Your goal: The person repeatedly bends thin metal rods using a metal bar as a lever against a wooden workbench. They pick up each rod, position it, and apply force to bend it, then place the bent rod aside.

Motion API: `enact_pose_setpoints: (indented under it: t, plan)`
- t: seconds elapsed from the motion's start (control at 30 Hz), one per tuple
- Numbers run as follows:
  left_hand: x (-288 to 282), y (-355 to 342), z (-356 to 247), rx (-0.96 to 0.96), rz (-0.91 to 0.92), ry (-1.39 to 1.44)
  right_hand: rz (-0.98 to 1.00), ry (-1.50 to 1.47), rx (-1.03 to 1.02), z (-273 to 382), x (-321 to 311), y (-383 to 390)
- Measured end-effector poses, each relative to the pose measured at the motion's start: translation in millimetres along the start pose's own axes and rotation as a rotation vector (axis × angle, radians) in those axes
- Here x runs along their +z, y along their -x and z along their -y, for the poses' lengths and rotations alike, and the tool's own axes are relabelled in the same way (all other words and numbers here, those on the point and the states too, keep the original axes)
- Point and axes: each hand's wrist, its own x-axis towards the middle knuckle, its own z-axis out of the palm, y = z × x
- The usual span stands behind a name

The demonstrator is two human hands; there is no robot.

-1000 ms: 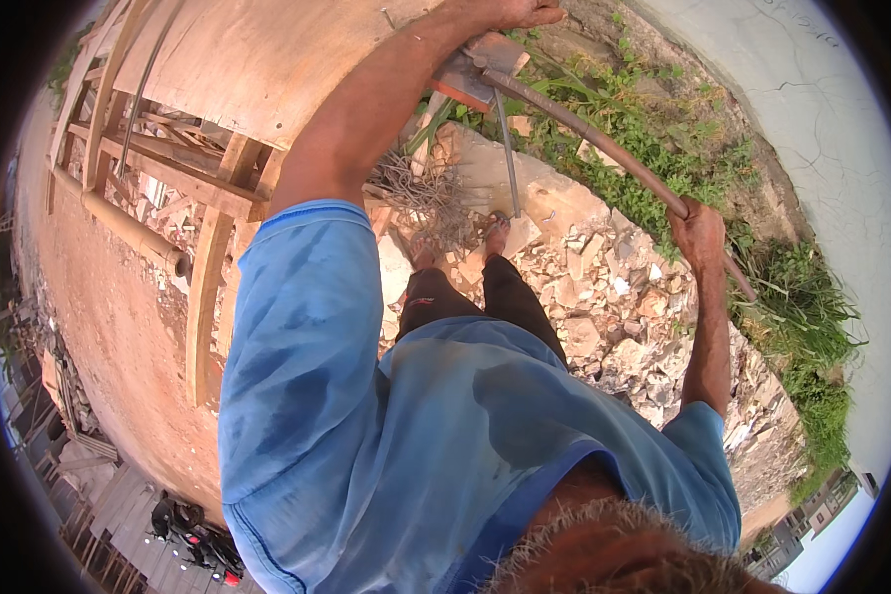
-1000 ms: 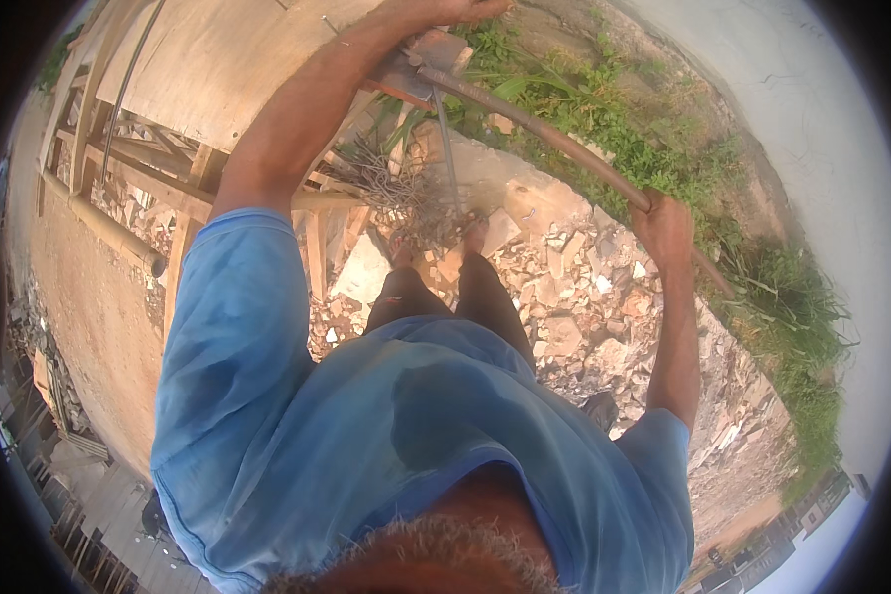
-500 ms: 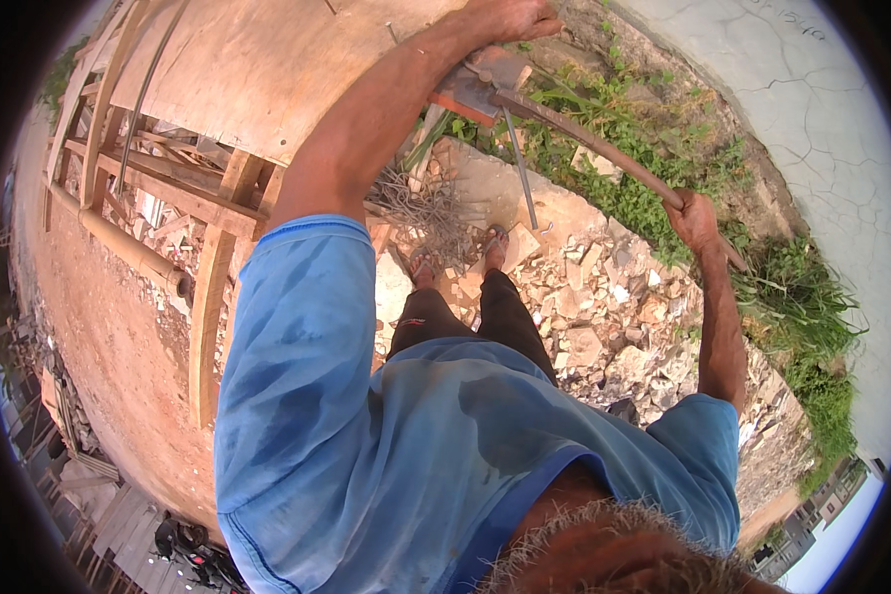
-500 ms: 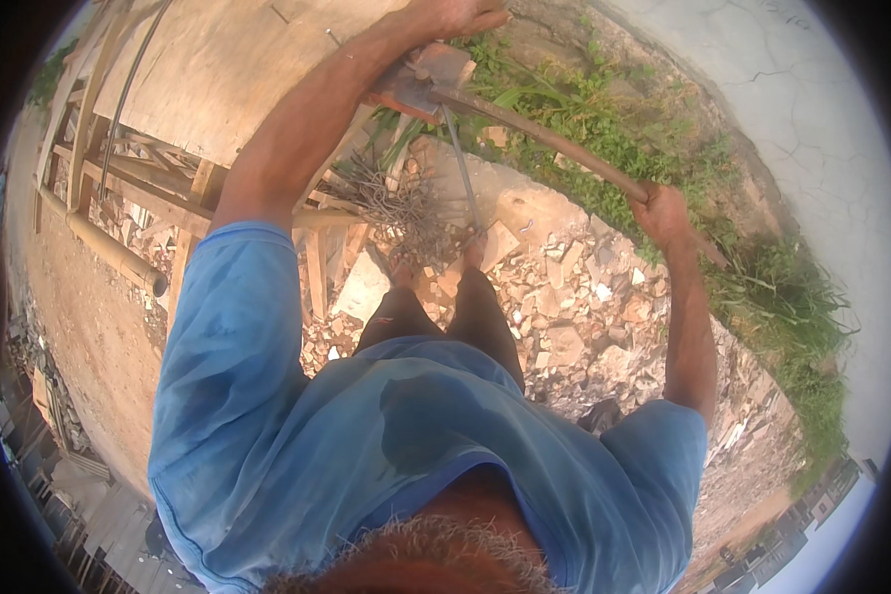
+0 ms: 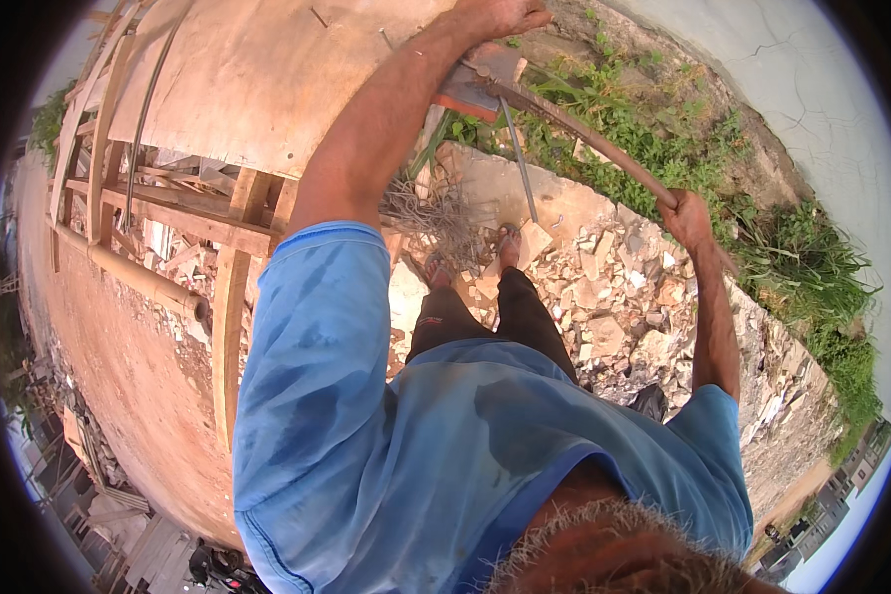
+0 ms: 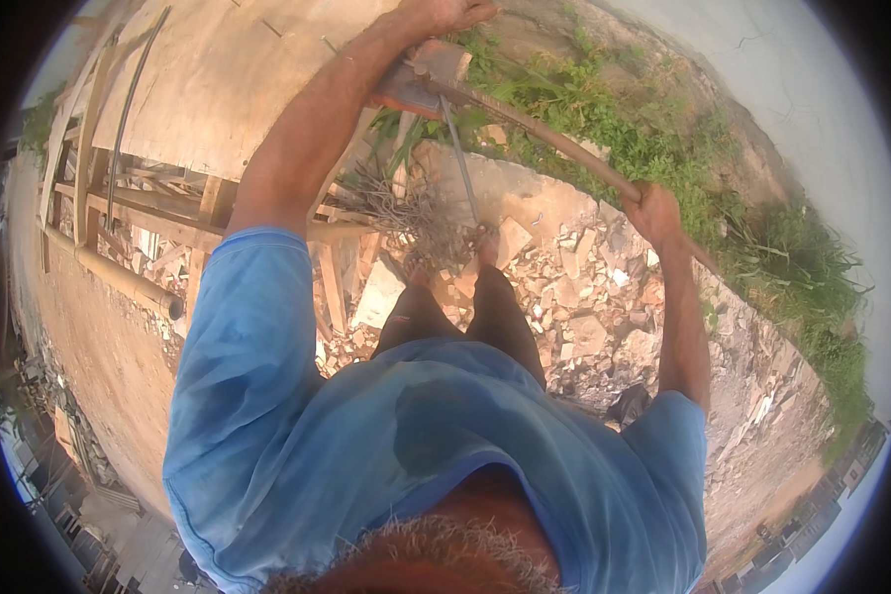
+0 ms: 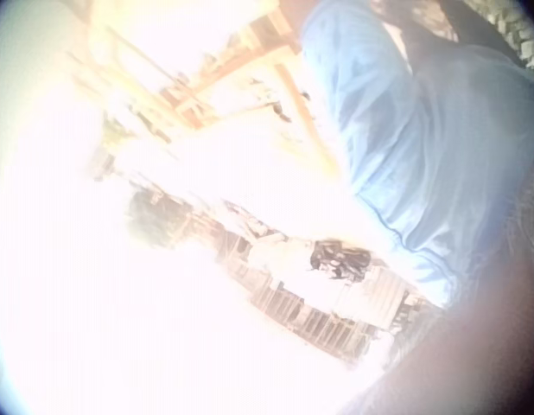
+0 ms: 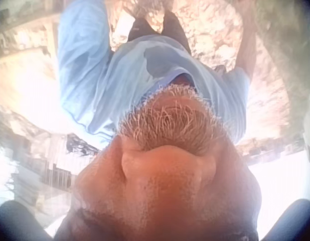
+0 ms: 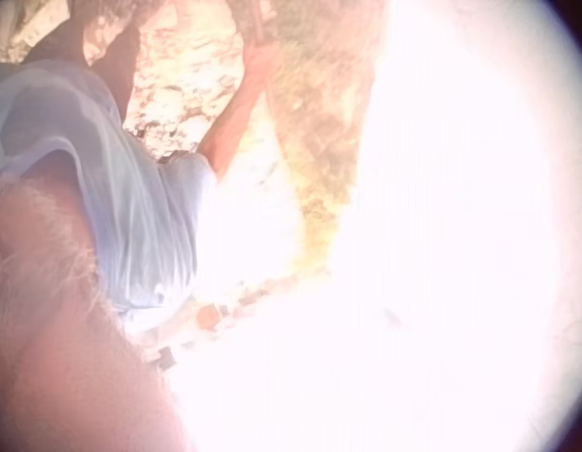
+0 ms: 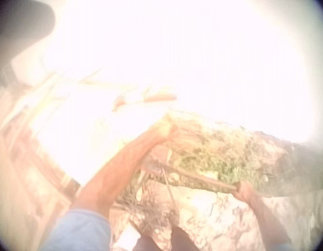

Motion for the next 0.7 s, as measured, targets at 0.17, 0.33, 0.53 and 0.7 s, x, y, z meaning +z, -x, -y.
enact_pose_setpoints:
  t: [0.17, 0.33, 0.53, 0.7]
  plan:
    - [7, 0, 3, -0.007, -0.088, -0.026, -0.013, -0.006, 0.160, 35, 9, 69]
    - [10, -6, 3, 0.037, -0.128, -0.007, -0.051, -0.008, 0.318, 84, 12, 129]
    - [12, -13, 6, -0.004, -0.048, -0.005, -0.201, 0.153, 0.370, 111, -1, 145]
    - [20, -17, 6, 0.001, -0.062, 0.007, -0.196, 0.109, 0.445, 132, 12, 166]
